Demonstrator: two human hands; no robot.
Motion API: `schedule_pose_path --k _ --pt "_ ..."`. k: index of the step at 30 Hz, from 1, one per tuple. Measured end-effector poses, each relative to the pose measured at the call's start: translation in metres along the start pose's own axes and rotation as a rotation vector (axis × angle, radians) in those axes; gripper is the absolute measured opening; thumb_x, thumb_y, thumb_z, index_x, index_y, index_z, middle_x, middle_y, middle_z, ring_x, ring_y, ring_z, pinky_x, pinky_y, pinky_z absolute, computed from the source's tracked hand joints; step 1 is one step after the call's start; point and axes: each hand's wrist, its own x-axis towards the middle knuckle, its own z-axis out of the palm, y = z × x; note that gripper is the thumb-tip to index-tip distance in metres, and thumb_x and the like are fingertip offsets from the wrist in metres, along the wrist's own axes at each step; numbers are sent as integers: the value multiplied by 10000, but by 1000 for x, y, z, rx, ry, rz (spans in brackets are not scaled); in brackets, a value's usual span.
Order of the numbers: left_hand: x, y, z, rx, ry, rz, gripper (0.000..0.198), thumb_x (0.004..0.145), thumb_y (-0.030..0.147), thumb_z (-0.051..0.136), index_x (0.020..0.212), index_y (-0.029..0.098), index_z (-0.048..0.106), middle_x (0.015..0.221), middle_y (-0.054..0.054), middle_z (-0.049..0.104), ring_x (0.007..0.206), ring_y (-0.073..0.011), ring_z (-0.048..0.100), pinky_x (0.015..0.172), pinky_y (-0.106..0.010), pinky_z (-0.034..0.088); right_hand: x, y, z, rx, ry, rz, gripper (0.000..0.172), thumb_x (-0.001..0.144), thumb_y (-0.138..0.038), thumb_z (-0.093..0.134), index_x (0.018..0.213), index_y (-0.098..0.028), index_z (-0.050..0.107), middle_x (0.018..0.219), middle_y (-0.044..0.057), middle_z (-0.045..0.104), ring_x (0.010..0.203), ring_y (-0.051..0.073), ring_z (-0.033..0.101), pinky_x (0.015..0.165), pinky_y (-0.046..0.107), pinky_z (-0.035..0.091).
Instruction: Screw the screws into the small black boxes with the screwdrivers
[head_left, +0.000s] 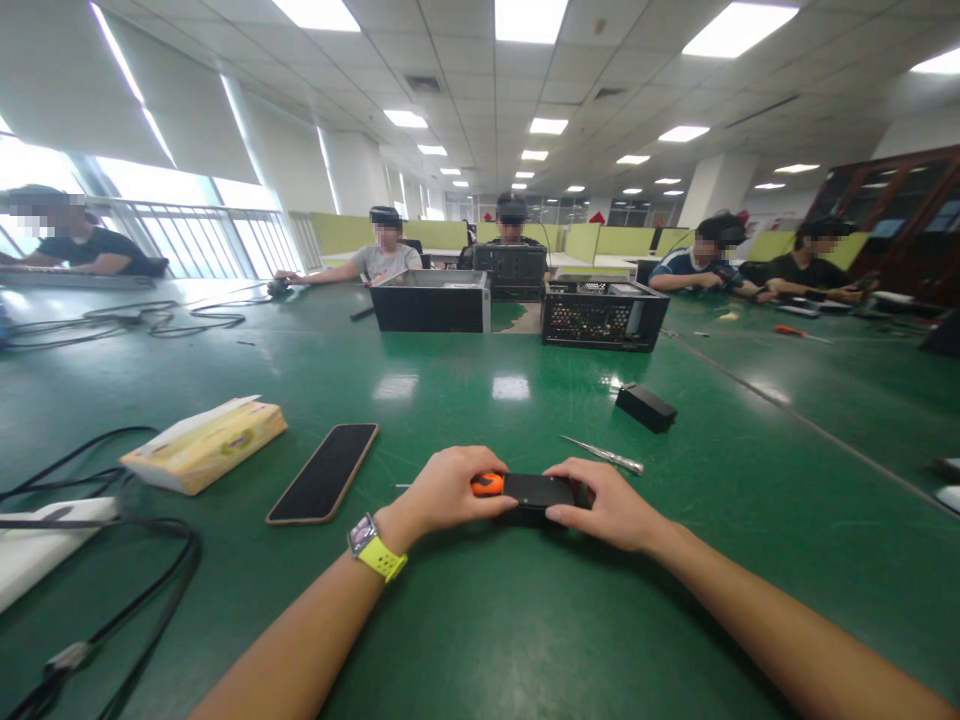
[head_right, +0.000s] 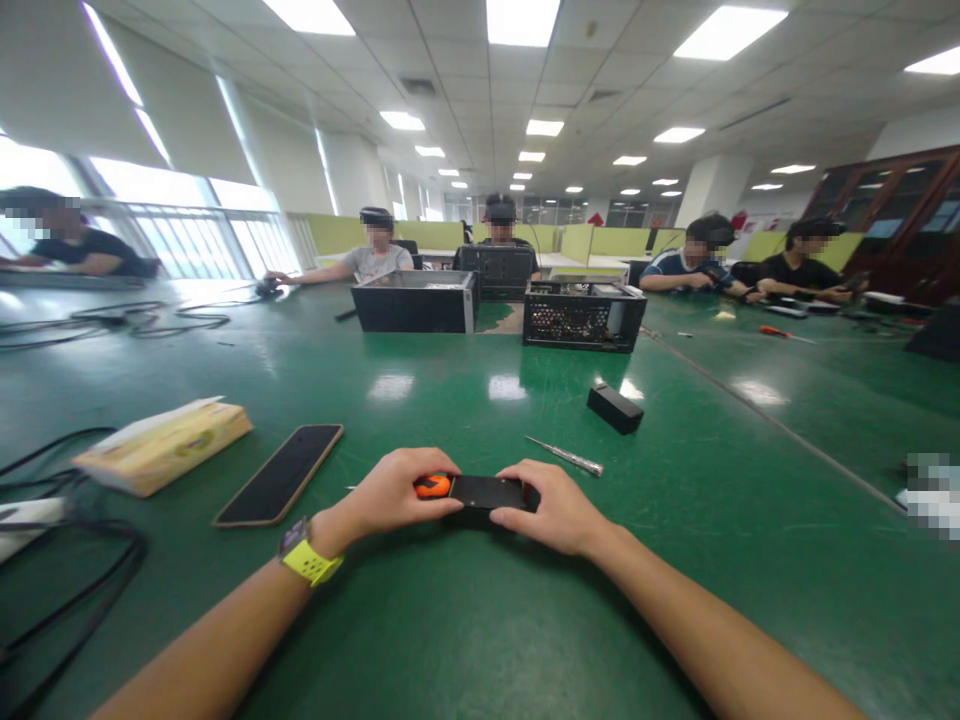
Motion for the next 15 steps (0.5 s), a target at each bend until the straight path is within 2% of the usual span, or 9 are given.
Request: schedule_pose_path --k 5,8,11,13,15 --pt "0 0 0 -8 4 9 316 792 455 660 950 181 678 899 -42 693 804 -186 638 734 -264 475 0 0 2 21 -22 2 445 758 -421 707 1134 -192 643 1032 70 683 888 227 613 779 324 452" --pt "-1 0 0 -25 17 12 363 779 489 672 973 182 672 921 -46 693 825 -192 639 748 -272 478 0 -1 4 26 -22 10 403 762 -407 702 1098 -188 659 1003 68 694 873 231 618 761 324 452" --pt "-1 -1 -2 -46 90 -11 376 799 498 653 997 177 663 939 -51 691 836 -190 638 765 -281 480 1 -2 1 49 -5 25 363 772 -408 691 1058 -186 671 959 61 697 843 230 620 740 326 457" --pt "0 -2 -3 -52 167 -37 328 841 462 614 988 172 663 929 -55 691 824 -183 636 767 -285 480 2 3 -7 96 45 55 363 781 -419 681 1061 -188 669 961 60 695 843 232 622 741 331 468" --pt "0 -3 -3 -56 234 -53 300 865 434 588 976 167 666 918 -60 694 818 -181 637 768 -288 479 1 17 -22 160 172 123 403 780 -441 677 1092 -185 655 968 65 691 821 230 627 731 337 487"
